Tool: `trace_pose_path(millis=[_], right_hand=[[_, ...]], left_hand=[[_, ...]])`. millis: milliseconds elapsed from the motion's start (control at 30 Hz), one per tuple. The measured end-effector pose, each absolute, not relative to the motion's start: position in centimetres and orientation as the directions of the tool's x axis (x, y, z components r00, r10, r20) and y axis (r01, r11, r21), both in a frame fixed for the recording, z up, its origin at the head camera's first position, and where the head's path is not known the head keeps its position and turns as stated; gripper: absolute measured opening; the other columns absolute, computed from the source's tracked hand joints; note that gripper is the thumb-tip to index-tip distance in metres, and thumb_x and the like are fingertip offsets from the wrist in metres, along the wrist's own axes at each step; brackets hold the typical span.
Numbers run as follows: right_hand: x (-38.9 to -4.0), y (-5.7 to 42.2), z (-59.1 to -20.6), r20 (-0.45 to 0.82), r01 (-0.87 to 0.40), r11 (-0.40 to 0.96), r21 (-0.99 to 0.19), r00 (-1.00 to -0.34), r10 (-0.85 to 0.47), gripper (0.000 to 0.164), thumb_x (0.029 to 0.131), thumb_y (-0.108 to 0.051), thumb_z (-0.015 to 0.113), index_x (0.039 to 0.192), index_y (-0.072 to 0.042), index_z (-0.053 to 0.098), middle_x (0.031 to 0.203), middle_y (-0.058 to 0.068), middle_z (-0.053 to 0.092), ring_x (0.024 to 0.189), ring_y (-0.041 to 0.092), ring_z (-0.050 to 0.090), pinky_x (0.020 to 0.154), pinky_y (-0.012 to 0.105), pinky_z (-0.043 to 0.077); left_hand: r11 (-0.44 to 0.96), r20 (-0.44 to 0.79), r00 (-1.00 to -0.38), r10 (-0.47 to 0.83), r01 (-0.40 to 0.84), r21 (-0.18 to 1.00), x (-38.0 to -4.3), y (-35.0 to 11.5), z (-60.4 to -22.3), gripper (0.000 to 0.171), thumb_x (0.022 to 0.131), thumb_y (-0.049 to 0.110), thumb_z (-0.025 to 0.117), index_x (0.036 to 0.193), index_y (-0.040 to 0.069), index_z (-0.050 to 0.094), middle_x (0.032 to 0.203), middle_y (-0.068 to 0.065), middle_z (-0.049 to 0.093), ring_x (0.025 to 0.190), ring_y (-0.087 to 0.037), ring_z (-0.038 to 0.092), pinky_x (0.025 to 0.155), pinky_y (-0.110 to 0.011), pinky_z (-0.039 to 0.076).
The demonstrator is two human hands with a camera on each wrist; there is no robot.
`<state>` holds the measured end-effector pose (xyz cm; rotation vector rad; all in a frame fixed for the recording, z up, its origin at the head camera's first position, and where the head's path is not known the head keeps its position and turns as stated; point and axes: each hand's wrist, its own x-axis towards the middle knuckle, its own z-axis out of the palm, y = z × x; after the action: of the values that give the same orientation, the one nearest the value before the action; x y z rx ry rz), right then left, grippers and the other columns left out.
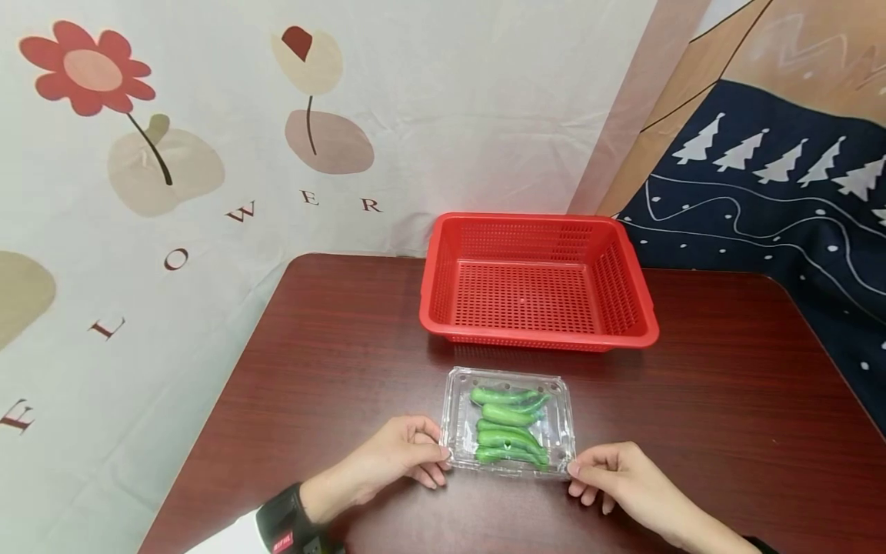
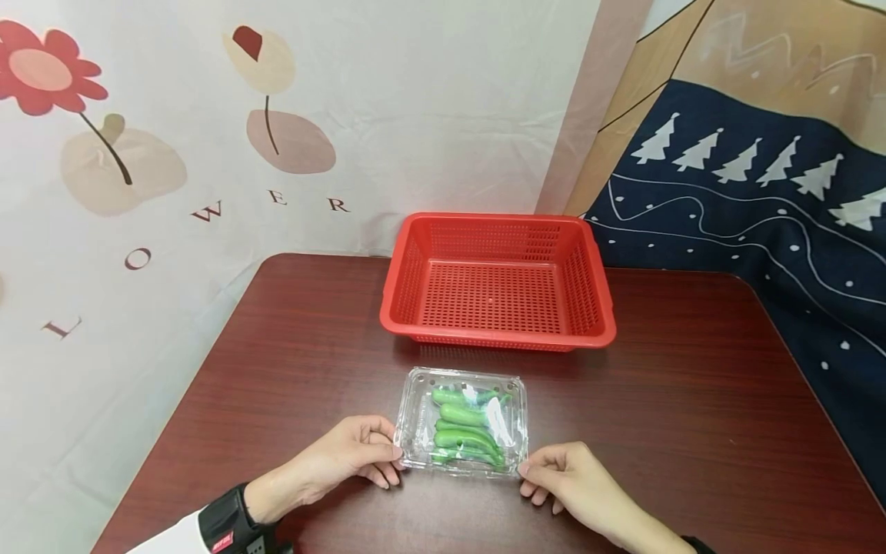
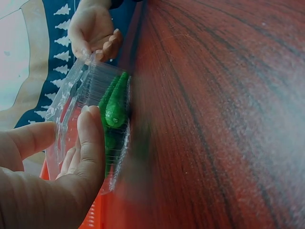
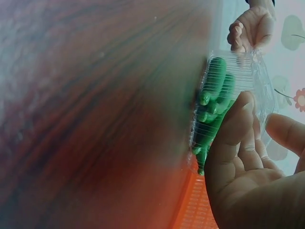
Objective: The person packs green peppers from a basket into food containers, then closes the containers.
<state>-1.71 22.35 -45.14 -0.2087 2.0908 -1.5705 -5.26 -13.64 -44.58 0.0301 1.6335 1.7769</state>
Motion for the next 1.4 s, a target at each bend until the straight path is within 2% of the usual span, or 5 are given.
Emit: trace_pose_path(millis=[567, 833, 1400], right_hand=[[-1.63, 22.16, -45.46, -0.337, 0.223, 0.295, -0.929, -0.840, -0.426, 0.023, 0.103, -0.013, 0.061, 0.098, 0.007, 0.072, 0.080, 0.006, 0.073, 0.070, 0.015, 0.070, 0.053, 0.026, 0.057], [-1.60, 22.13, -45.56, -0.326, 0.208, 0.303, -0.930, -0.848, -0.419, 0.023, 0.103, -0.012, 0.060, 0.098, 0.006, 0.073, 0.079, 0.004, 0.073, 0.069, 0.014, 0.069, 0.053, 0.026, 0.057], [-1.69, 22.17, -45.63, -0.335, 0.217, 0.308, -0.927, -0.847, -0.413, 0.022, 0.103, -0.013, 0.061, 0.099, 0.005, 0.073, 0.079, 0.004, 0.073, 0.068, 0.014, 0.069, 0.052, 0.026, 0.056]], left_hand=[[0.076, -0.439, -0.736, 0.516, -0.471, 0.879, -5.26, -13.51, -44.70, 0.004, 0.096, -0.002, 0.065, 0.099, -0.004, 0.064, 0.091, -0.021, 0.074, 0.068, -0.017, 0.072, 0.066, -0.028, 0.065], [0.121, -0.452, -0.728, 0.516, -0.460, 0.879, -5.22, -13.42, -44.88, 0.016, 0.097, 0.005, 0.066, 0.098, -0.011, 0.067, 0.086, -0.019, 0.074, 0.066, -0.016, 0.071, 0.065, -0.028, 0.065], [0.138, -0.428, -0.737, 0.523, -0.423, 0.896, -5.07, -13.29, -45.17, 0.014, 0.095, 0.002, 0.065, 0.092, -0.011, 0.066, 0.081, -0.018, 0.074, 0.063, -0.015, 0.070, 0.063, -0.026, 0.064]])
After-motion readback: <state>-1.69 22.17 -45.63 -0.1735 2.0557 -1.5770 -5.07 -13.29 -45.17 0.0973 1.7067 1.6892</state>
